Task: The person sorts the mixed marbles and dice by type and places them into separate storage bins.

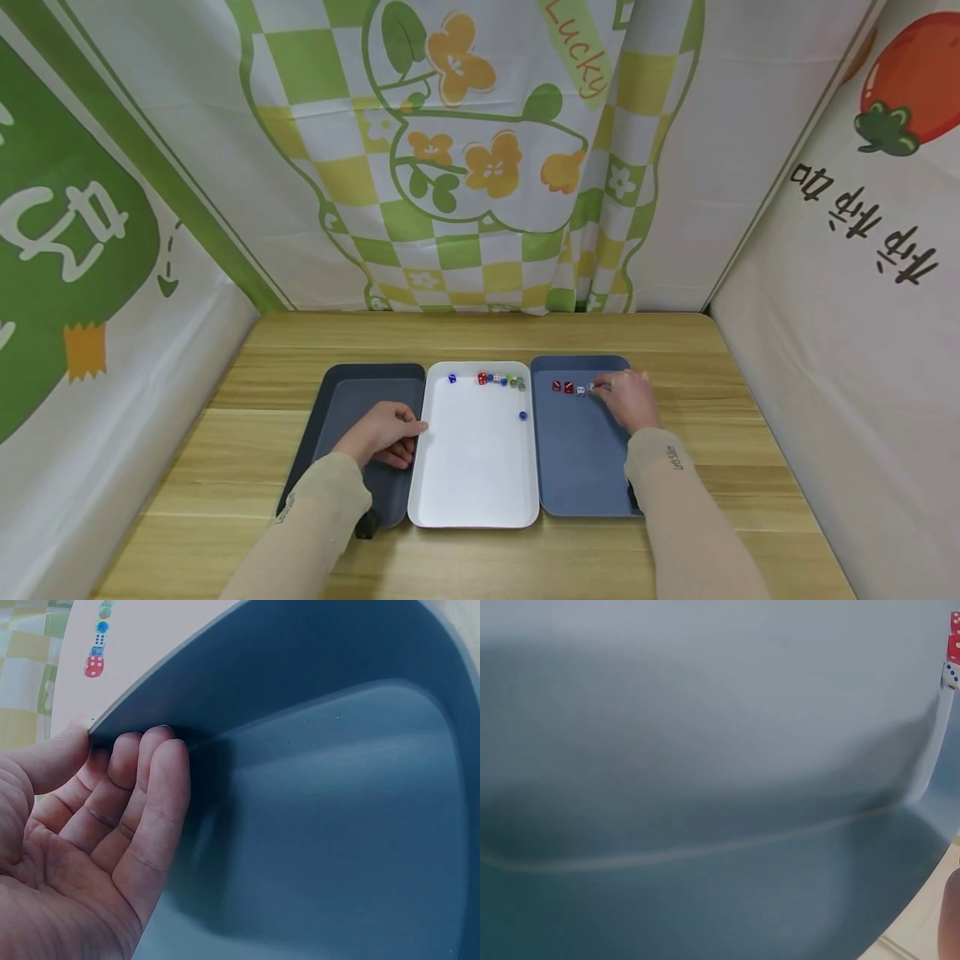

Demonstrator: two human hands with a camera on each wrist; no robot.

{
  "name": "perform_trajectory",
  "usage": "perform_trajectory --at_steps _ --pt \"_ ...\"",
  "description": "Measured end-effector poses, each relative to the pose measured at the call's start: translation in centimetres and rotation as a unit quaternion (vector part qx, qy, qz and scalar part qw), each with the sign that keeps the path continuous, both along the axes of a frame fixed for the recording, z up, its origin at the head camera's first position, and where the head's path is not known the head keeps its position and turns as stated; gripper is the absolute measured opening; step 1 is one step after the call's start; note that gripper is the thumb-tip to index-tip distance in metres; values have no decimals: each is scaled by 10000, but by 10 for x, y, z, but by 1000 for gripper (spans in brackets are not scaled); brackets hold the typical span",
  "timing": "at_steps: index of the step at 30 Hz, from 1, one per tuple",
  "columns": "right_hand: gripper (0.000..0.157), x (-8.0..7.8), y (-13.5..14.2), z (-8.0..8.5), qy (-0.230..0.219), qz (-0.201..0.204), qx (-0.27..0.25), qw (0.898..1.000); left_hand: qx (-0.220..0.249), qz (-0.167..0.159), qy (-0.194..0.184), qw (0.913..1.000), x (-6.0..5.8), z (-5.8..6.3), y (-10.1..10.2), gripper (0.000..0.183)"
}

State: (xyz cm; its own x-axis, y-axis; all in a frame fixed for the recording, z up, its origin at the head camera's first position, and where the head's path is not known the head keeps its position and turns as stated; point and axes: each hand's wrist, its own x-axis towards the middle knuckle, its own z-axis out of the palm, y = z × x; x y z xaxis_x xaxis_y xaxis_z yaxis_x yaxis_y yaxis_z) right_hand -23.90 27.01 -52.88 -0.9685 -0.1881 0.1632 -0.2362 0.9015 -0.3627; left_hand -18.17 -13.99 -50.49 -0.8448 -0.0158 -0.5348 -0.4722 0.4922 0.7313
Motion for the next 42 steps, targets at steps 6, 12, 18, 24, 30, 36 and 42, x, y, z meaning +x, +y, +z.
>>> perform_trajectory --at_steps 6,12,18,24,30,36,42 --pt "15 0 -1 -3 30 1 170 9999 19 -16 -2 10000 1 1 0 20" --pt "13 -1 -3 -6 1 45 240 9997 28 -25 -11 10000 1 1 -1 20" --pt "11 -1 -3 -9 3 47 367 9993 14 33 -83 10000 -1 -1 0 20" --pt "10 -1 -2 -13 19 15 337 9994 10 36 -99 9999 0 -1 0 20" --pt "12 0 -2 -15 51 1 286 9996 11 2 -17 10000 1 0 -1 20" --pt "17 1 -2 -12 65 12 323 9995 42 -29 8 10000 2 0 -1 20" --pt "26 0 -3 -11 -142 -79 168 9997 28 -10 -13 10000 1 -2 -2 20"
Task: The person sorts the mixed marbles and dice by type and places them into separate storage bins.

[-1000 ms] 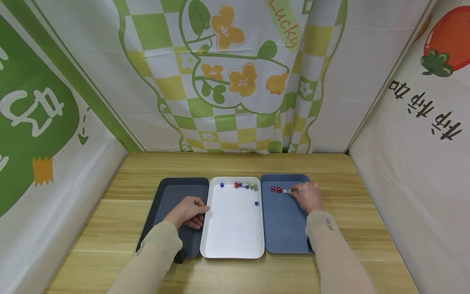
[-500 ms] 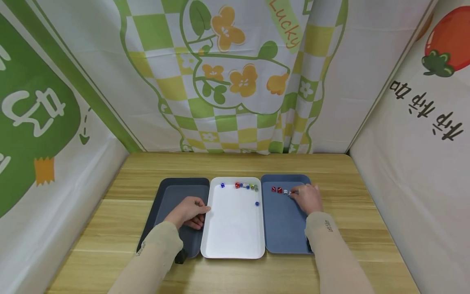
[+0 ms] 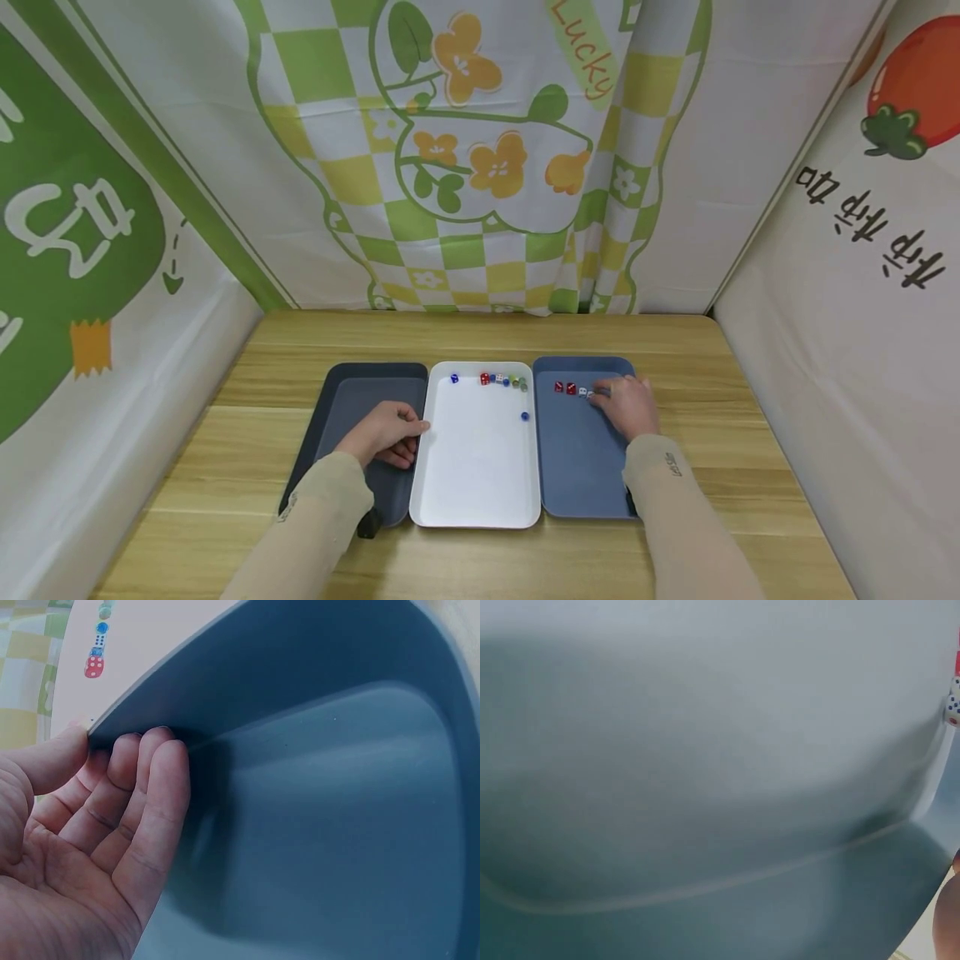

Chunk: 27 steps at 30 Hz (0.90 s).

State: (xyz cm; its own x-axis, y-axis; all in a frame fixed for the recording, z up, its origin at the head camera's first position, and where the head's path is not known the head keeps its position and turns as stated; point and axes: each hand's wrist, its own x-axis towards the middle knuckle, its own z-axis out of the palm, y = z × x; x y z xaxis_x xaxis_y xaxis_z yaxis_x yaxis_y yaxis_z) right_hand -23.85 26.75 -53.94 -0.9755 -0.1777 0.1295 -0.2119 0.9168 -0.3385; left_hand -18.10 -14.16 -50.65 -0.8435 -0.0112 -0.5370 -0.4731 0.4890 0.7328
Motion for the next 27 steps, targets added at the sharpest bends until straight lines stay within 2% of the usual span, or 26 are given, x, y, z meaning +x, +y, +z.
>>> perform_trajectory --at_steps 10,16,21,25,27 --pt "31 1 -15 13 -610 14 -663 9959 -90 -51 112 9999 1 0 2 20" --pt "29 0 -26 11 -759 260 -1060 9911 -474 -174 389 9980 -1 -2 6 18" --pt "31 -2 -33 12 -971 458 -1024 9889 -979 -390 763 9915 -1 -1 9 19" --pt "32 -1 -39 17 -1475 515 -982 9828 -1406 -567 986 9835 -1 3 11 21" --pt "32 0 -42 19 -1809 497 -1050 9766 -1575 -613 1075 9797 -2 5 11 21"
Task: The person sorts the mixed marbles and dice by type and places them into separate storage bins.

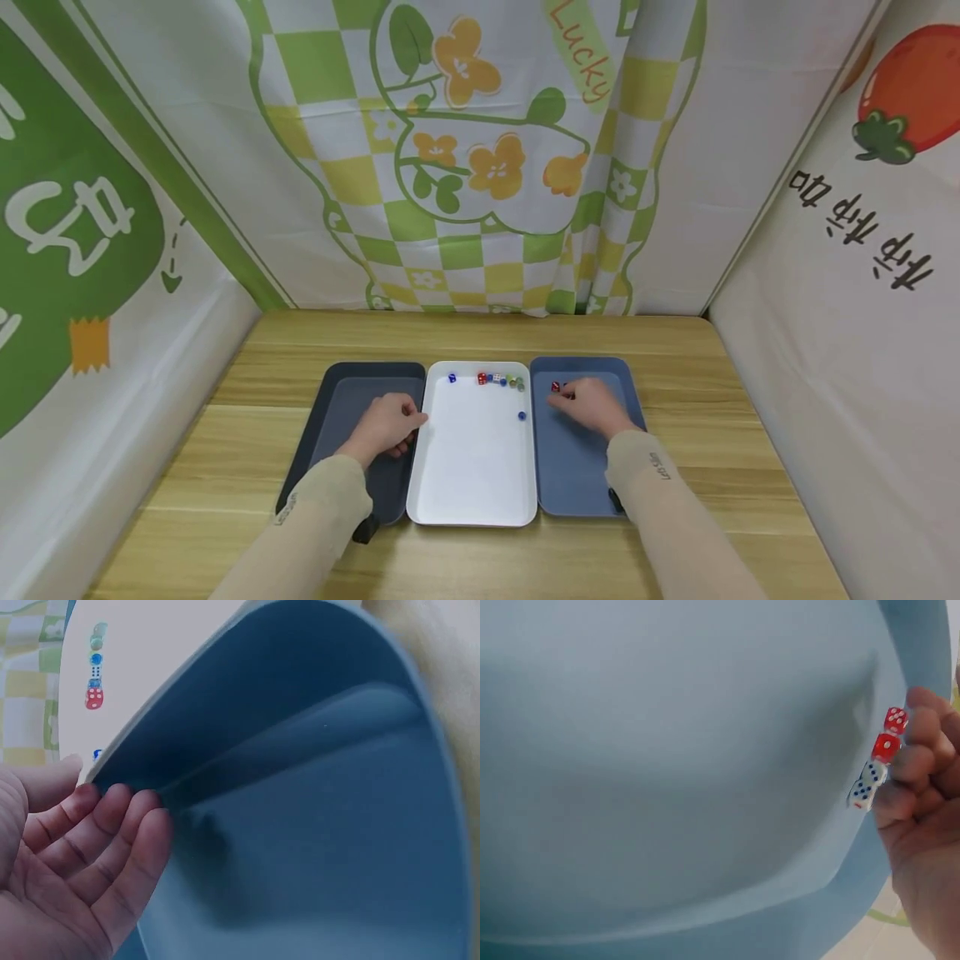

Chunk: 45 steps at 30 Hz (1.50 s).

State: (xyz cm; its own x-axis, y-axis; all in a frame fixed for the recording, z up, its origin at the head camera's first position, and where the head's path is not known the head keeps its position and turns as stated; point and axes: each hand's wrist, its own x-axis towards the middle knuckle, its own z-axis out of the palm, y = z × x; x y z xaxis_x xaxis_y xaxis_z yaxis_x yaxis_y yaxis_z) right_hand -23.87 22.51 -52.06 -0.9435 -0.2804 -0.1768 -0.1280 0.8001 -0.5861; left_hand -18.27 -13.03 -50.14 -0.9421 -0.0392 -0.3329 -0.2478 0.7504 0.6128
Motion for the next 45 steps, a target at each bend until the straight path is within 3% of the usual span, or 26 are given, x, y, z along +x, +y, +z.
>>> perform_trajectory --at_steps 8,16,23,30,40,45 --pt "31 6 -9 4 -893 -153 -368 9952 -213 -20 526 9984 -9 12 7 15" --pt "37 10 -13 4 -1456 -332 -796 9856 928 -114 635 9936 -15 24 24 14" --pt "37 11 -19 -1 -1887 -323 -961 9768 1528 -317 497 9865 -23 26 48 24" --pt "40 14 -26 -3 -2031 -376 -1017 9731 2132 -248 436 9757 -30 19 67 25" --pt "43 15 -24 -5 -2324 -310 -1192 9648 2201 -252 350 9745 -36 -2 87 32" --pt "44 12 -22 -6 -2636 -289 -1463 9530 2324 -182 206 9722 -36 -12 96 32"
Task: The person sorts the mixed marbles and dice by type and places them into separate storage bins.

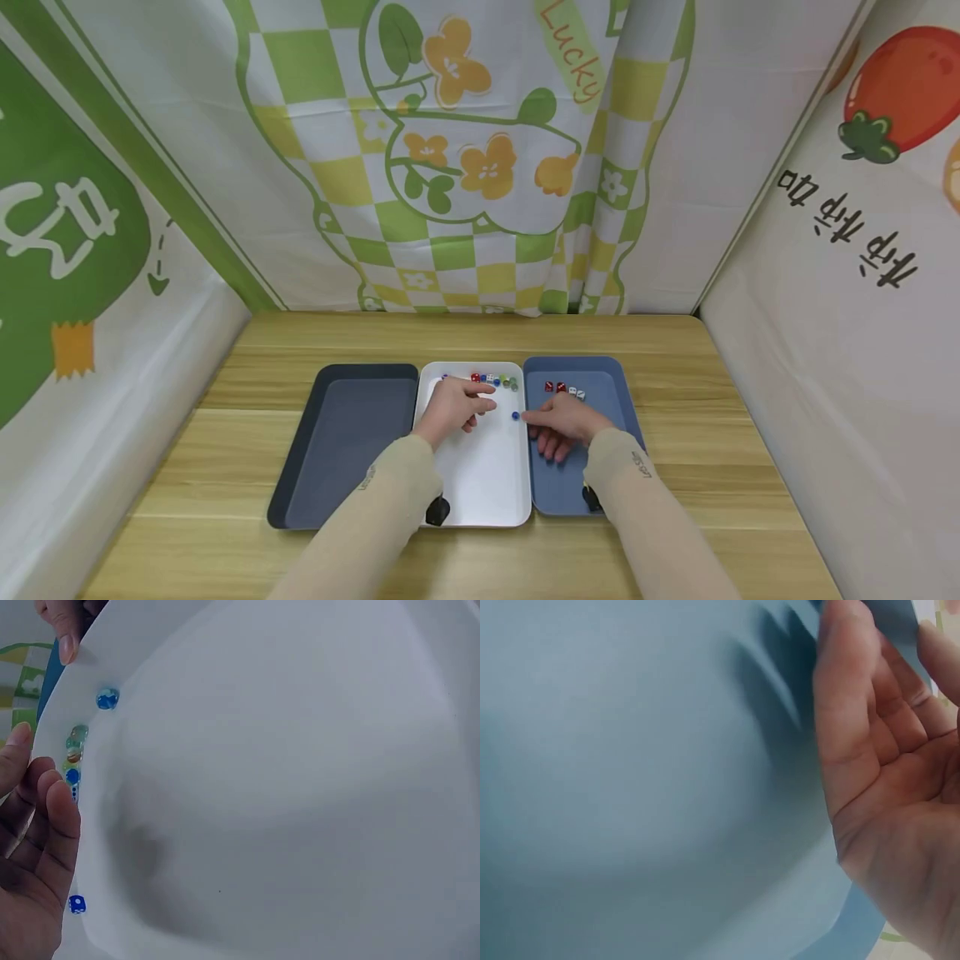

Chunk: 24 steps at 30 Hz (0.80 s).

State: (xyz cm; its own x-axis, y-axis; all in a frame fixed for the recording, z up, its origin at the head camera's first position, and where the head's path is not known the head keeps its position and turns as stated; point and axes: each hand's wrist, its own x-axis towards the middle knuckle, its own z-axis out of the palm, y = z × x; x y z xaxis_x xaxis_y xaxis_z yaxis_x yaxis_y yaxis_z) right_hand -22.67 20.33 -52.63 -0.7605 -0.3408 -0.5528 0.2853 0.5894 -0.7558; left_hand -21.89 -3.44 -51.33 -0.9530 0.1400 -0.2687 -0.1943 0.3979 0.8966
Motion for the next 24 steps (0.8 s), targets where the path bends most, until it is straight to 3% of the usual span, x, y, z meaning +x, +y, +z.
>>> perform_trajectory --at_steps 6,24 --pt "43 -2 -2 3 -327 -109 -241 9991 -90 -115 36 9999 -2 -12 11 28" --pt "45 -3 0 5 -597 -58 -335 9976 -524 -272 163 9981 -1 -30 31 22"
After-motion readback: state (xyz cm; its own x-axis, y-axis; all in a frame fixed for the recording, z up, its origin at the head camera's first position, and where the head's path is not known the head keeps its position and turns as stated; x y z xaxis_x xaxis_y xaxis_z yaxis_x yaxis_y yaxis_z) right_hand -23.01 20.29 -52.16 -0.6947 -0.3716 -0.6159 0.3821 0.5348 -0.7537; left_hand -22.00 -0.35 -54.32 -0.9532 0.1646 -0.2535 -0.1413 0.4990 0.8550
